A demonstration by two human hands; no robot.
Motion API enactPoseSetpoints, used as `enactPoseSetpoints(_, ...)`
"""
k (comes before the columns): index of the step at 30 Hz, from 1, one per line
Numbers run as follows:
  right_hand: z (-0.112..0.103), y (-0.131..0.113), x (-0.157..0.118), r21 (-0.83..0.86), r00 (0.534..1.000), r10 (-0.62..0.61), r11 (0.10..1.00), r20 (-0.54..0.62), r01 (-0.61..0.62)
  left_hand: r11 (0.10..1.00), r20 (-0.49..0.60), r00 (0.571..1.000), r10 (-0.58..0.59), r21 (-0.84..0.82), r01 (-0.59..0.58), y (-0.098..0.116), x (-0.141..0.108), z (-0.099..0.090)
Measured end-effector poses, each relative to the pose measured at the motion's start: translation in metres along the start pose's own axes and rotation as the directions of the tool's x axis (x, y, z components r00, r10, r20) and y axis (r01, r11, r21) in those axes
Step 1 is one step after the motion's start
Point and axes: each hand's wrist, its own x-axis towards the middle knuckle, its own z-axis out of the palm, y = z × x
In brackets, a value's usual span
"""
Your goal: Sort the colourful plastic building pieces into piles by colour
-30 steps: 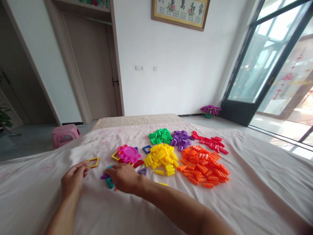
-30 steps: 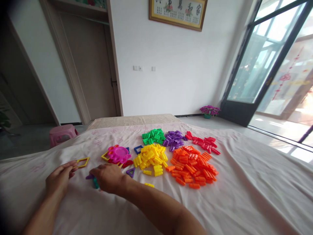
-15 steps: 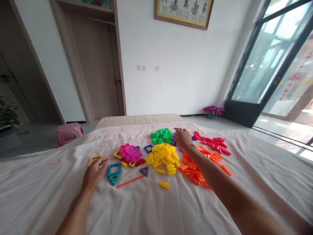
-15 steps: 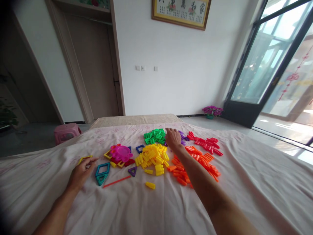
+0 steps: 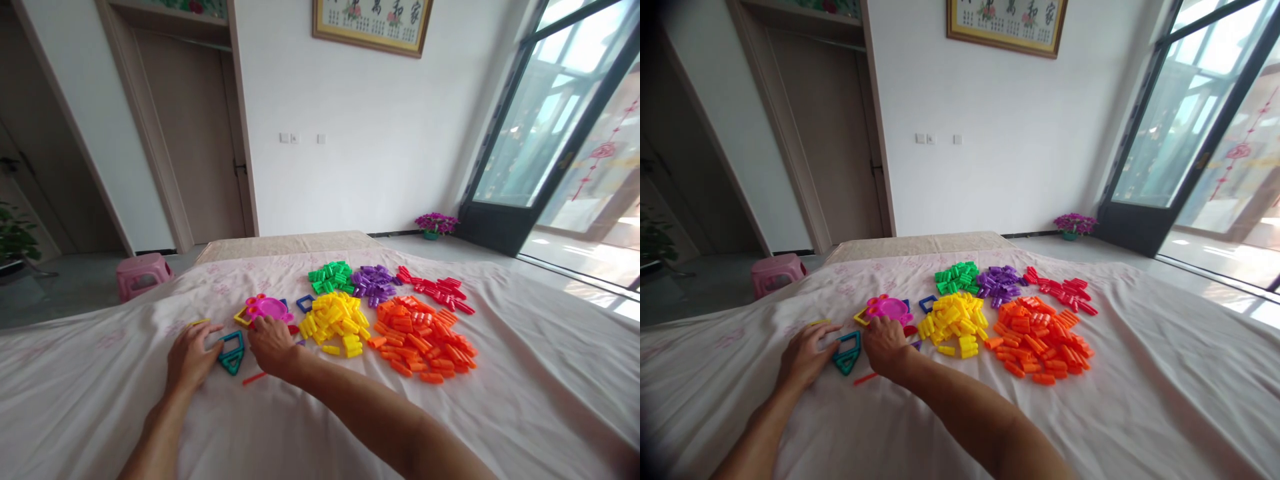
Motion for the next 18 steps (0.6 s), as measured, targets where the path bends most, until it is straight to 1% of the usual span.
enactPoseSetpoints(3,0.006,-0.004,0.004,-0.064,1.0,0.004,0.998,-0.024,-0.005,0.999,0.008,0.999,-0.045,0.011,0.045,-0.003,0.0,-0.001)
enactPoseSetpoints(5,0.008,-0.004,0.003,-0.086,0.999,-0.018,0.996,-0.033,0.015,0.998,0.015,0.998,-0.06,0.003,0.06,-0.005,0.0,-0.001)
enactPoseSetpoints(7,0.008,-0.004,0.0,-0.1,0.999,-0.038,0.994,-0.017,0.036,0.997,0.02,0.997,-0.072,-0.008,0.072,-0.007,0.0,0.0)
enactPoseSetpoints(10,0.005,-0.004,-0.007,-0.098,1.0,-0.023,0.995,0.021,0.025,0.996,0.028,0.996,-0.085,-0.021,0.086,-0.009,0.001,0.002)
enactPoseSetpoints(14,-0.012,-0.002,-0.024,-0.018,0.997,0.003,1.0,0.076,-0.002,0.996,0.047,0.996,-0.081,-0.029,0.082,-0.008,0.002,0.002)
enactPoseSetpoints(16,-0.024,0.006,-0.036,0.027,0.997,0.056,0.998,0.056,-0.058,0.996,0.054,0.995,-0.086,-0.029,0.088,-0.007,0.002,0.001)
enactPoseSetpoints(18,-0.036,0.02,-0.05,0.055,0.992,0.124,0.991,0.012,-0.124,0.996,0.052,0.995,-0.086,-0.031,0.088,-0.005,0.002,-0.001)
